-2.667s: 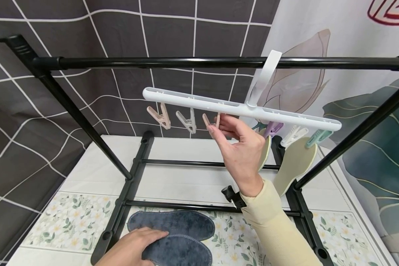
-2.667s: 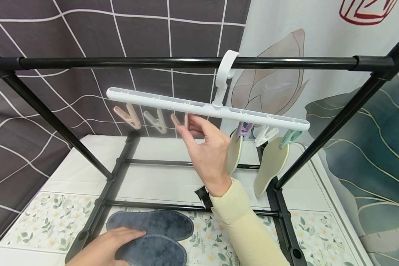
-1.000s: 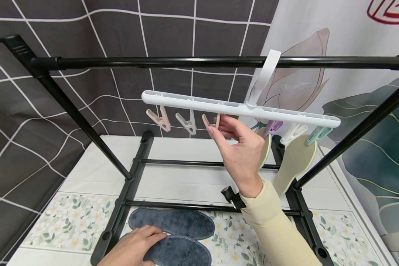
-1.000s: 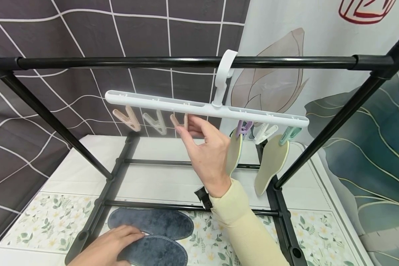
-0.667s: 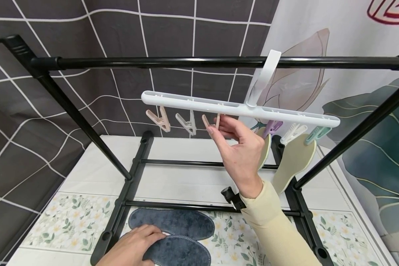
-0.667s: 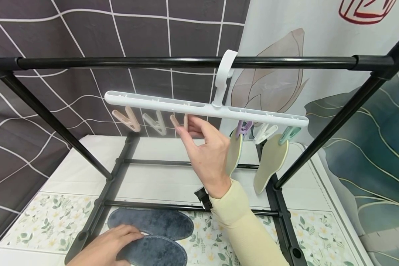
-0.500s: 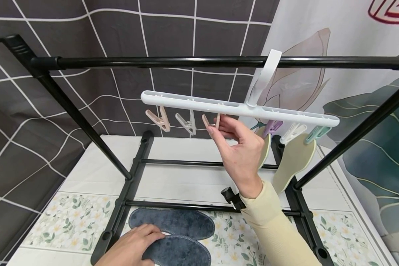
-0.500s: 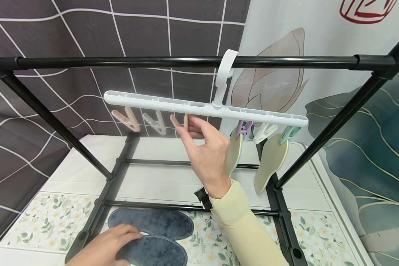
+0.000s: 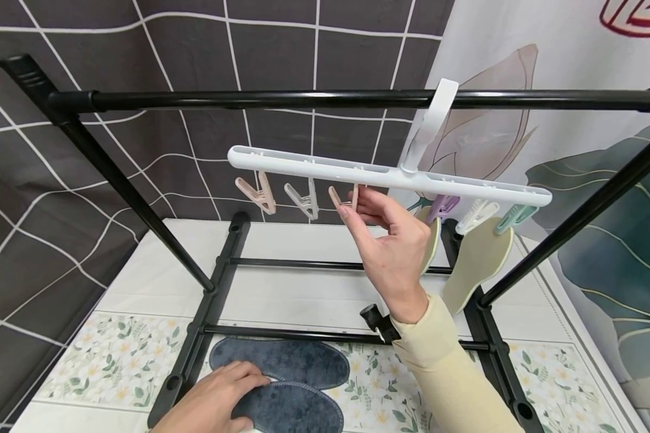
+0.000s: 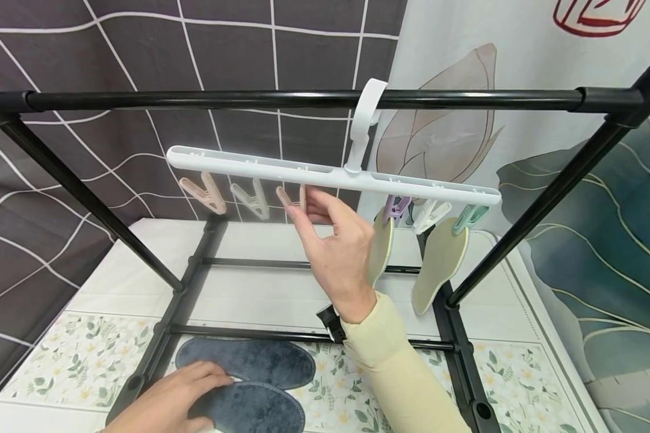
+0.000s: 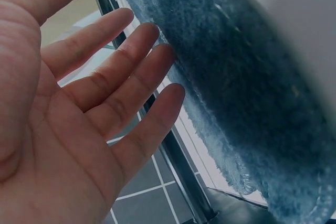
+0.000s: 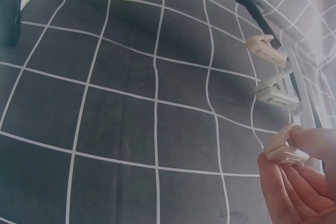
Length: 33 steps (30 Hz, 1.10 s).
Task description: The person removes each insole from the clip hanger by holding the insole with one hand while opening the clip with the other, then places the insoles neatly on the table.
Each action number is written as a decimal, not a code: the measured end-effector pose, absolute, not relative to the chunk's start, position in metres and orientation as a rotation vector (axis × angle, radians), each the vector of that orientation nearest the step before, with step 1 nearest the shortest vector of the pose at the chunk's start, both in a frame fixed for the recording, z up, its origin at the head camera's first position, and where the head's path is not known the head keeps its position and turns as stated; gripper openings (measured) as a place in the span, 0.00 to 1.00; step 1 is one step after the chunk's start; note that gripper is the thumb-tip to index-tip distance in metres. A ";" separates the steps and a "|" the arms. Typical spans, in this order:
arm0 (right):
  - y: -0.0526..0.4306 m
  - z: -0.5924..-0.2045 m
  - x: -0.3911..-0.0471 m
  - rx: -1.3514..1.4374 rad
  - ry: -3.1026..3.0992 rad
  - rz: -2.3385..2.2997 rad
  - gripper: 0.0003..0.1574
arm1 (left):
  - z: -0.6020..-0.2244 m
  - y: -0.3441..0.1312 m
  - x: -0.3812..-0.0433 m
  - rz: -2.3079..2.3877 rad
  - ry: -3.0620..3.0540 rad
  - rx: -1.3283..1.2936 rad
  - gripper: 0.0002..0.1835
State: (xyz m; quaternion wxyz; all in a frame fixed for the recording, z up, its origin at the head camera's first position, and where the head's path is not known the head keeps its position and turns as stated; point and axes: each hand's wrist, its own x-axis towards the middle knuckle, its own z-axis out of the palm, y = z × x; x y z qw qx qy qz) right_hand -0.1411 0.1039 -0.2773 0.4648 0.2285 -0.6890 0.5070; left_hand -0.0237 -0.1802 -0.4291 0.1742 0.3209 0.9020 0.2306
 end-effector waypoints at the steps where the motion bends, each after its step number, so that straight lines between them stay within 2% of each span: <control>1: 0.104 -0.277 -0.141 0.559 -1.693 1.243 0.14 | -0.429 -0.180 -0.024 0.652 2.560 0.913 0.26; 13: 0.103 -0.274 -0.137 0.585 -1.664 1.294 0.15 | -0.422 -0.173 -0.027 0.612 2.634 0.953 0.27; 21: 0.099 -0.255 -0.115 0.592 -1.687 1.265 0.14 | -0.418 -0.165 -0.035 0.613 2.675 0.998 0.26; 33: 0.111 -0.259 -0.107 0.499 -1.639 1.288 0.11 | -0.411 -0.144 -0.047 0.718 2.823 1.028 0.26</control>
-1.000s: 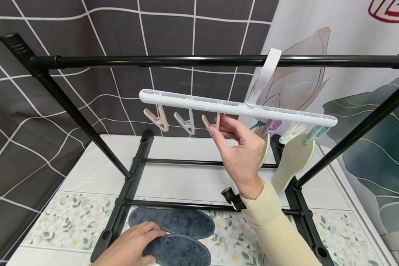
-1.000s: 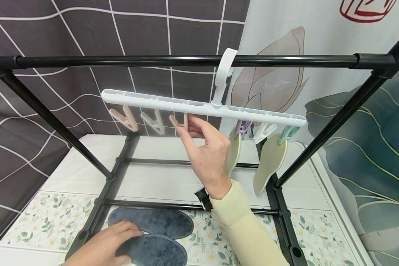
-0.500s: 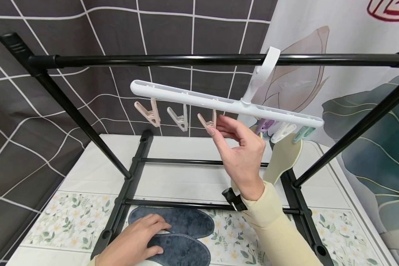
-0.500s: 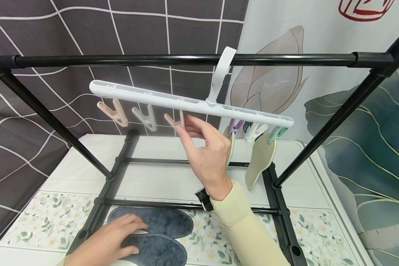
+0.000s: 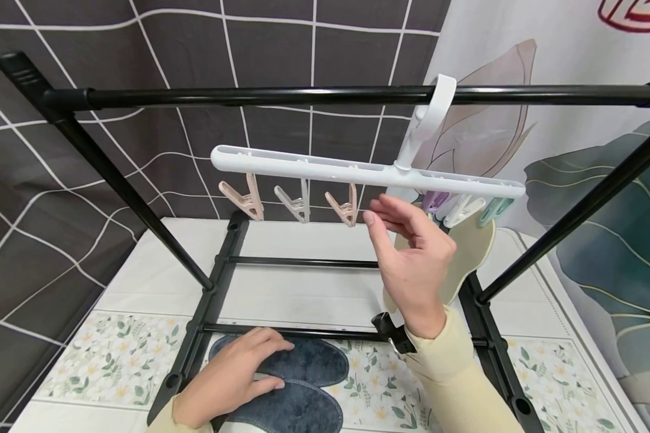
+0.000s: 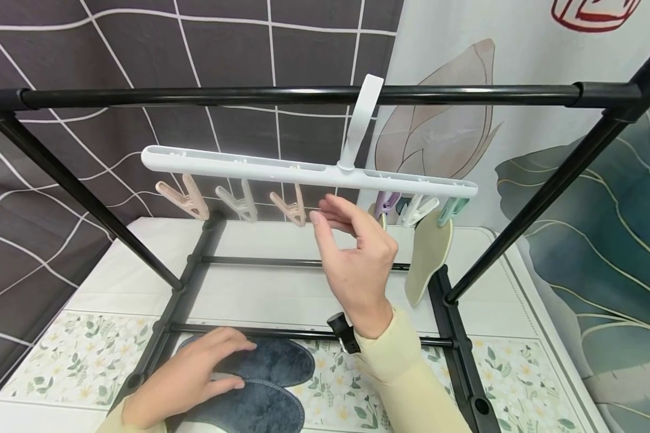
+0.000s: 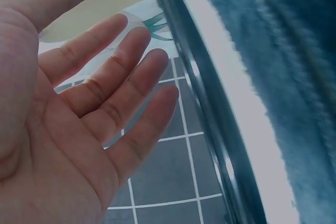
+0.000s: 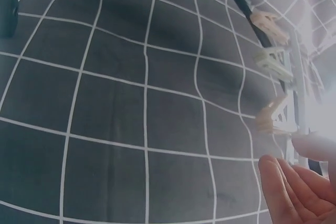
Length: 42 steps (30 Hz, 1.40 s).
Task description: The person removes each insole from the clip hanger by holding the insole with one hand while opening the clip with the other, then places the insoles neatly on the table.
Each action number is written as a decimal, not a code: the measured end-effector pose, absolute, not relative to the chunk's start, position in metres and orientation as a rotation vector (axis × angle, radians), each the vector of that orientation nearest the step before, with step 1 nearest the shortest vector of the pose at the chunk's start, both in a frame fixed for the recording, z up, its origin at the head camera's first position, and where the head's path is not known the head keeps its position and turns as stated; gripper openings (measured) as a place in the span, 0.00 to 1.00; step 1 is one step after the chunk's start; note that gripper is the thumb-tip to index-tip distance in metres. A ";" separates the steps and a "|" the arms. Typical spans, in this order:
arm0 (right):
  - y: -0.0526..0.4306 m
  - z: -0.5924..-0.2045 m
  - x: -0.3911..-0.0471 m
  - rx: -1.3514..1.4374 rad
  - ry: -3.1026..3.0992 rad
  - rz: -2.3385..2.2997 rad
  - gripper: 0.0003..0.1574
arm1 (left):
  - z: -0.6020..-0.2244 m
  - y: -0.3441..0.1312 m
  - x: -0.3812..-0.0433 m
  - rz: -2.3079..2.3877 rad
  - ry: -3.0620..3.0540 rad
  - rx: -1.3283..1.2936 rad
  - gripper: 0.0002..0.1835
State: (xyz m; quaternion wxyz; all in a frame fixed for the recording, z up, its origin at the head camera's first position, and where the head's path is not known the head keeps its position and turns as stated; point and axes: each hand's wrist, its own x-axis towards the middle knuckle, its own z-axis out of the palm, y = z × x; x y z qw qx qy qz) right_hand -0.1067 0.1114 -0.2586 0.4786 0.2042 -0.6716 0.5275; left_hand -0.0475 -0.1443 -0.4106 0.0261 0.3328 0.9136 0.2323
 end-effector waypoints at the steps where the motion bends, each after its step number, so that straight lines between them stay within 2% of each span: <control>1: 0.113 -0.259 -0.106 0.483 -1.633 1.291 0.11 | -0.410 -0.144 -0.049 0.730 2.825 1.025 0.26; 14: 0.128 -0.262 -0.102 0.302 -1.550 1.266 0.13 | -0.395 -0.128 -0.067 0.780 2.912 1.034 0.25; 28: 0.146 -0.272 -0.108 0.133 -1.573 1.252 0.18 | -0.384 -0.097 -0.092 0.962 3.128 0.917 0.32; 42: 0.156 -0.273 -0.114 0.041 -1.625 1.337 0.20 | -0.376 -0.056 -0.125 1.198 3.011 0.858 0.36</control>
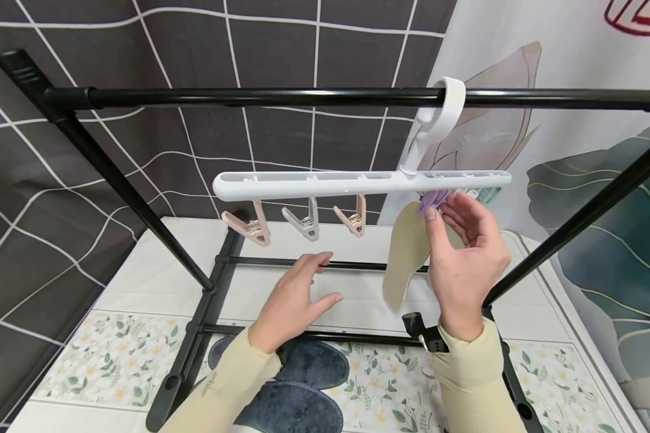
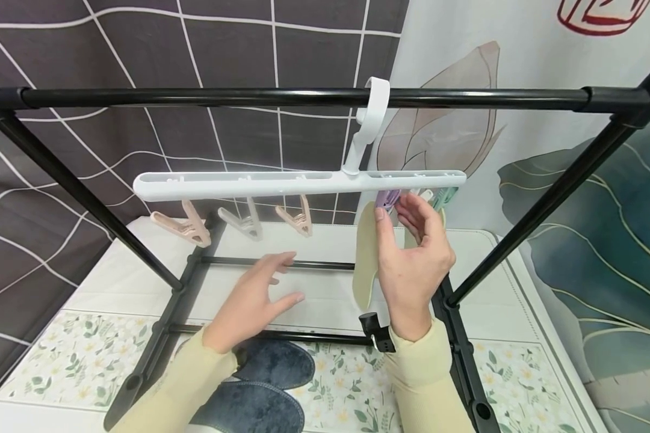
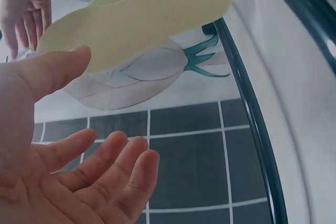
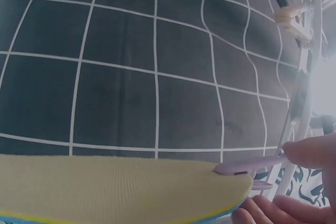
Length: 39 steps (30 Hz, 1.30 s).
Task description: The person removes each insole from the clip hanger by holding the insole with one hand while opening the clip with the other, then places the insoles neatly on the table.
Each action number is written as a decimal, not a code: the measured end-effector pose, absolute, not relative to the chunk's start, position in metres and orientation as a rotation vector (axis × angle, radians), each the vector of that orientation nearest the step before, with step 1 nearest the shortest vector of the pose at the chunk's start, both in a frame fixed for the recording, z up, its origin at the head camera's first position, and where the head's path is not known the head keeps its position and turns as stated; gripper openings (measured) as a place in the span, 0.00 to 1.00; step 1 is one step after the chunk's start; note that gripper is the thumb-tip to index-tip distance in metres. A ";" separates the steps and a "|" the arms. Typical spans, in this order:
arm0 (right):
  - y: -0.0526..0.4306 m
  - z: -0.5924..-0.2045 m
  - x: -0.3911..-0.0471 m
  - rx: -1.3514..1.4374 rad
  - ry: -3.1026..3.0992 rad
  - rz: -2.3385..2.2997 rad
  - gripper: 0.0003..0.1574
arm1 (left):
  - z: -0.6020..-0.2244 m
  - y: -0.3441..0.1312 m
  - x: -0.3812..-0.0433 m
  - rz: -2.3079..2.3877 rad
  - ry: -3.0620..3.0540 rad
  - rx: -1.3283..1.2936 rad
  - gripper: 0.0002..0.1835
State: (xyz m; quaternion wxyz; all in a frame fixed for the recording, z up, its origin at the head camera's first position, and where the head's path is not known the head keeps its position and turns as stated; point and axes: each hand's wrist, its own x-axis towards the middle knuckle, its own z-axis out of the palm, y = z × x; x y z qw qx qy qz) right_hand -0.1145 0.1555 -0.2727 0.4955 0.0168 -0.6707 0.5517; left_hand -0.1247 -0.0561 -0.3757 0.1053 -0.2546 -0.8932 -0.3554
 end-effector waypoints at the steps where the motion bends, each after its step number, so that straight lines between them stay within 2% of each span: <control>1: 0.156 -0.273 -0.115 0.041 -1.636 1.342 0.20 | -0.376 -0.053 -0.127 -1.055 -2.637 -0.751 0.37; 7: 0.160 -0.276 -0.120 0.000 -1.694 1.404 0.23 | -0.377 -0.032 -0.138 -1.093 -2.680 -0.771 0.45; 14: 0.169 -0.289 -0.131 0.049 -1.719 1.398 0.24 | -0.380 -0.012 -0.147 -1.075 -2.587 -0.925 0.56; 19: 0.171 -0.290 -0.135 0.043 -1.720 1.395 0.23 | -0.381 0.001 -0.151 -1.029 -2.574 -0.943 0.57; 26: 0.170 -0.291 -0.136 0.071 -1.719 1.374 0.21 | -0.385 0.017 -0.153 -1.113 -2.646 -0.924 0.63; 39: 0.170 -0.293 -0.135 0.005 -1.755 1.381 0.17 | -0.392 0.040 -0.145 -1.217 -2.664 -0.845 0.63</control>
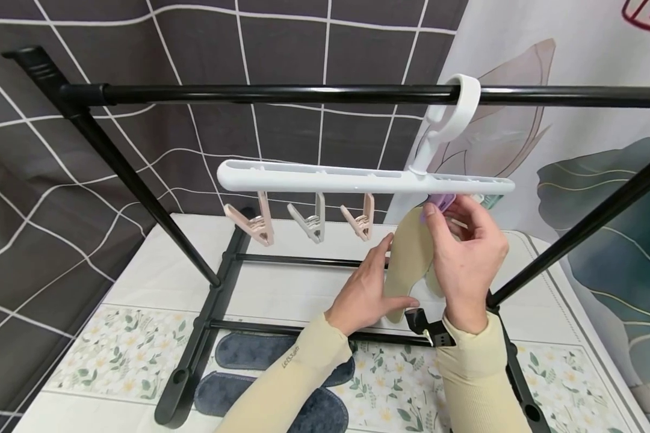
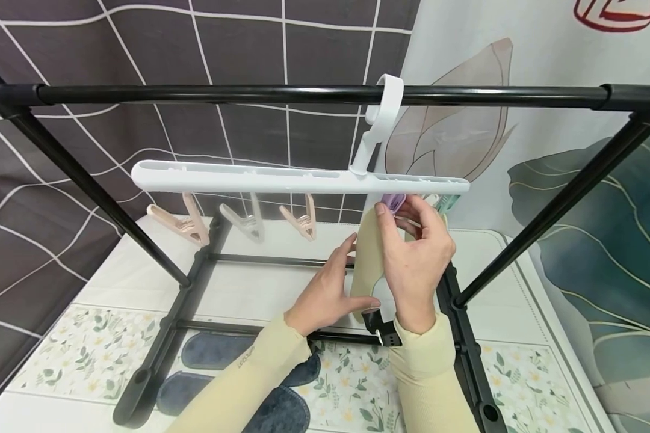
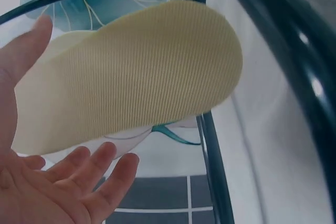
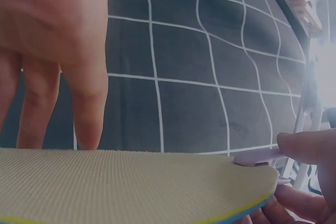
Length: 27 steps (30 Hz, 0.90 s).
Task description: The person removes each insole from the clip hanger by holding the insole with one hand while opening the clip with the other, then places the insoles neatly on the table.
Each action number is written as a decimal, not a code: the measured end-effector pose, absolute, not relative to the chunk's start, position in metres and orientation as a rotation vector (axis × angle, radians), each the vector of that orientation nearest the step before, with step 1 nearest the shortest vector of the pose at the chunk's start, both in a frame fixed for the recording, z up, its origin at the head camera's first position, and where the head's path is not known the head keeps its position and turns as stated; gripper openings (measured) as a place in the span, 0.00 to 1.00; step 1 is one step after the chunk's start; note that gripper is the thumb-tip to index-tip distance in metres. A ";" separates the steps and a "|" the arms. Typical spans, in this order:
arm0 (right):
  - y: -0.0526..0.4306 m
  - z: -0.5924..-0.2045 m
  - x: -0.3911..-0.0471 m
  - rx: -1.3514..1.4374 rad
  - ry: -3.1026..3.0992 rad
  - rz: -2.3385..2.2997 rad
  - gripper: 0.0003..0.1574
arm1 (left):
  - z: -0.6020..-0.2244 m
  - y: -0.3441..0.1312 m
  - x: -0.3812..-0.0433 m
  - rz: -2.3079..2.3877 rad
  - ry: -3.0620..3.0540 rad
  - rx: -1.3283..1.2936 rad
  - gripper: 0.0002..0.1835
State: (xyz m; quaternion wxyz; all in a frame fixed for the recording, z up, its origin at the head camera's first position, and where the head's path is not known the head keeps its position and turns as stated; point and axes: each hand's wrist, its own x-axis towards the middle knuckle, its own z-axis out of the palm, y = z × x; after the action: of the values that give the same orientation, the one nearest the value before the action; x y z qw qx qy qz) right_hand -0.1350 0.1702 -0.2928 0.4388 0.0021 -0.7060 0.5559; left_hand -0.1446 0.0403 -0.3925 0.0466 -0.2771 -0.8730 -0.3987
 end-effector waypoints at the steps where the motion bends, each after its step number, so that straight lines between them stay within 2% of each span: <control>1: 0.170 -0.293 -0.135 -0.004 -1.759 1.379 0.17 | -0.393 0.042 -0.144 -1.230 -2.663 -0.838 0.63; 17: 0.156 -0.278 -0.120 0.054 -1.664 1.383 0.13 | -0.399 0.048 -0.142 -1.408 -2.588 -0.783 0.60; 27: 0.151 -0.283 -0.120 0.048 -1.481 1.440 0.11 | -0.401 0.043 -0.138 -1.437 -2.556 -0.698 0.57</control>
State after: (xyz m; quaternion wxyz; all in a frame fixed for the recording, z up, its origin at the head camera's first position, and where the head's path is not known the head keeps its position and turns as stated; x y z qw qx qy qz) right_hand -0.1205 0.1510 -0.2826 0.5122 0.0198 -0.6155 0.5987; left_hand -0.1385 0.0432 -0.4006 0.0636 -0.2311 -0.8464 -0.4756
